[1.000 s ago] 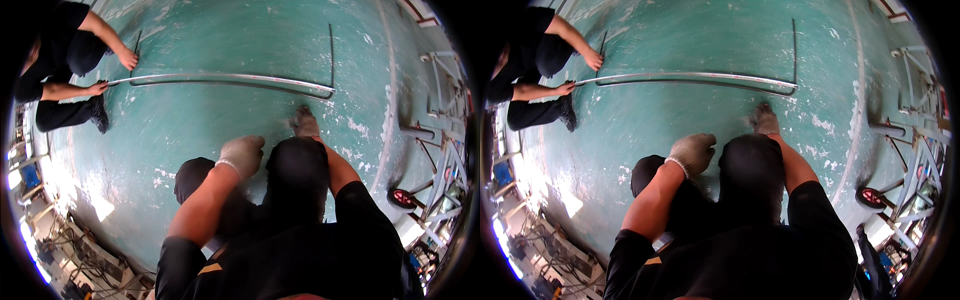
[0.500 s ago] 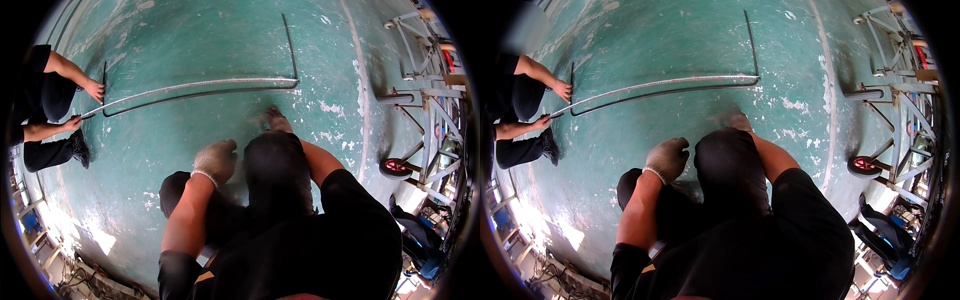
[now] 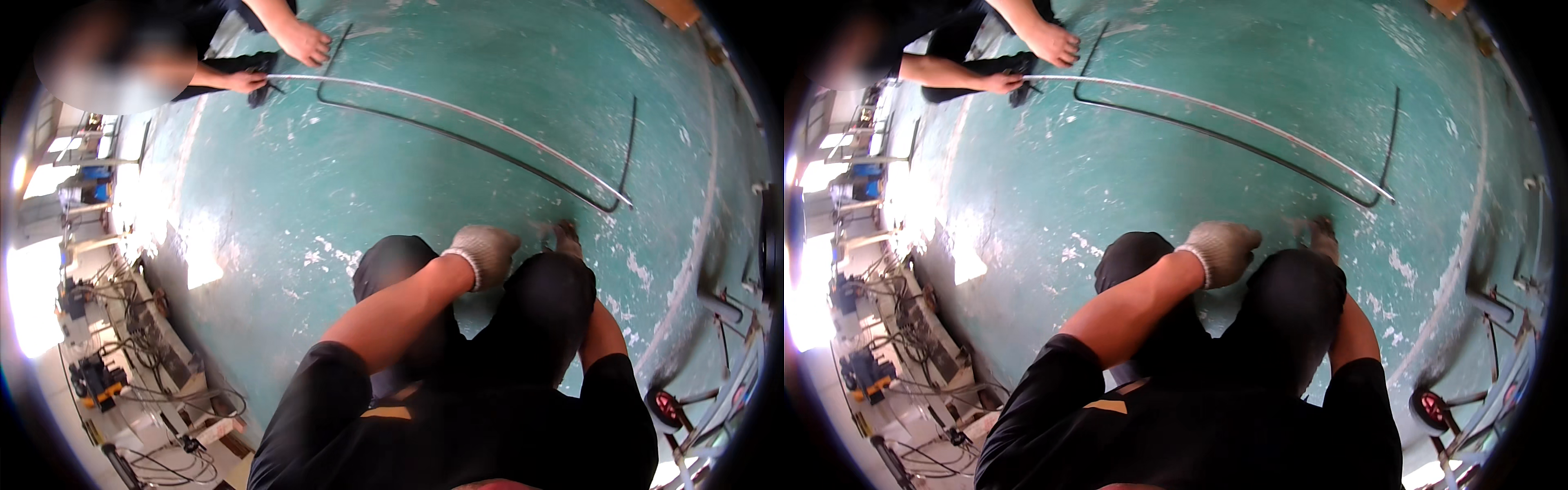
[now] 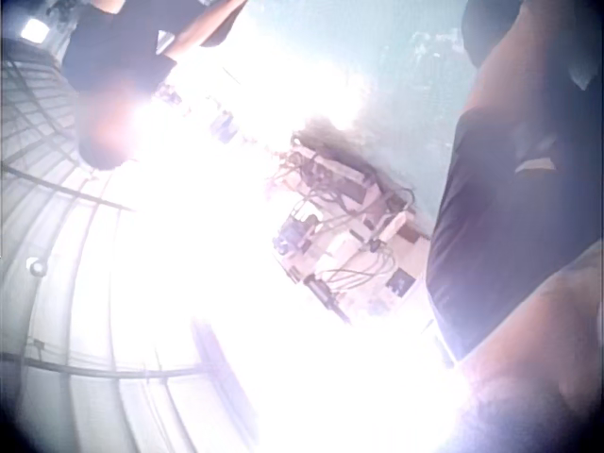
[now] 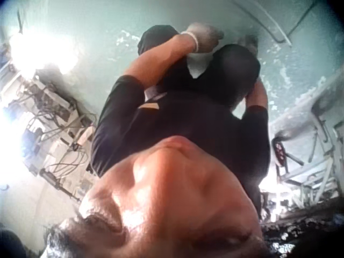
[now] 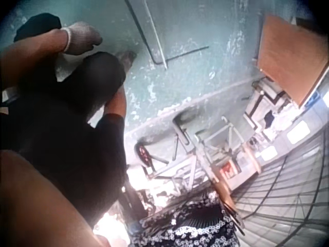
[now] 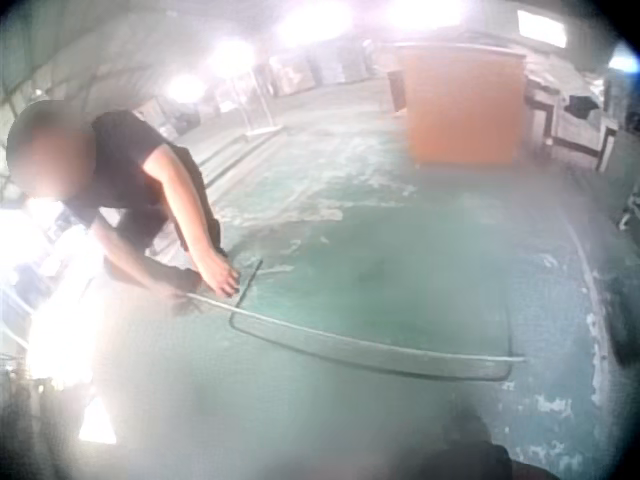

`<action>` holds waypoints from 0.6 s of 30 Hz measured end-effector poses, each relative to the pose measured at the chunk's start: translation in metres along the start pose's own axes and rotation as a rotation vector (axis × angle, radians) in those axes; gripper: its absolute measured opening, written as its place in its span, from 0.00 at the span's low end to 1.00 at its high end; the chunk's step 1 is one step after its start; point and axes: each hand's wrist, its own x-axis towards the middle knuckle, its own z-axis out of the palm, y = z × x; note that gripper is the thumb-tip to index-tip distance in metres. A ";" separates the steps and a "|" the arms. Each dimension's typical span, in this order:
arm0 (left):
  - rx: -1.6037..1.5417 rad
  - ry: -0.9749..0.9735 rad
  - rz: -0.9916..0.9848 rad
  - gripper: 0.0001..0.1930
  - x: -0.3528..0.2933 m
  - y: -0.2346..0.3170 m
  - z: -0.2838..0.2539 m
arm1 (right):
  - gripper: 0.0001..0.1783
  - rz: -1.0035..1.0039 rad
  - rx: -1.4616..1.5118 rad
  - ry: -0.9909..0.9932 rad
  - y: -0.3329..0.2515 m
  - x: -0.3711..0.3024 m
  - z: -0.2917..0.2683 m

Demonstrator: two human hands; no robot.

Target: The person operates a manual metal rod bending machine in a workshop. They insert a metal rod into the machine, use the handle to bend it, and then remove the bent rod. Another person measures the bent rod on the floor.

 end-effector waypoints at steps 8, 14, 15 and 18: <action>-0.028 -0.011 0.013 0.12 -0.001 0.000 0.002 | 0.34 0.068 -0.075 -0.059 0.011 -0.002 0.004; -0.050 -0.027 -0.024 0.13 -0.009 0.002 -0.007 | 0.35 0.045 -0.038 -0.025 0.028 -0.001 0.018; -0.048 -0.018 -0.004 0.13 -0.010 0.002 -0.005 | 0.34 0.083 -0.040 -0.043 0.018 -0.003 0.011; -0.036 0.011 -0.020 0.13 -0.007 0.000 0.000 | 0.35 0.152 -0.006 -0.114 -0.018 0.005 -0.013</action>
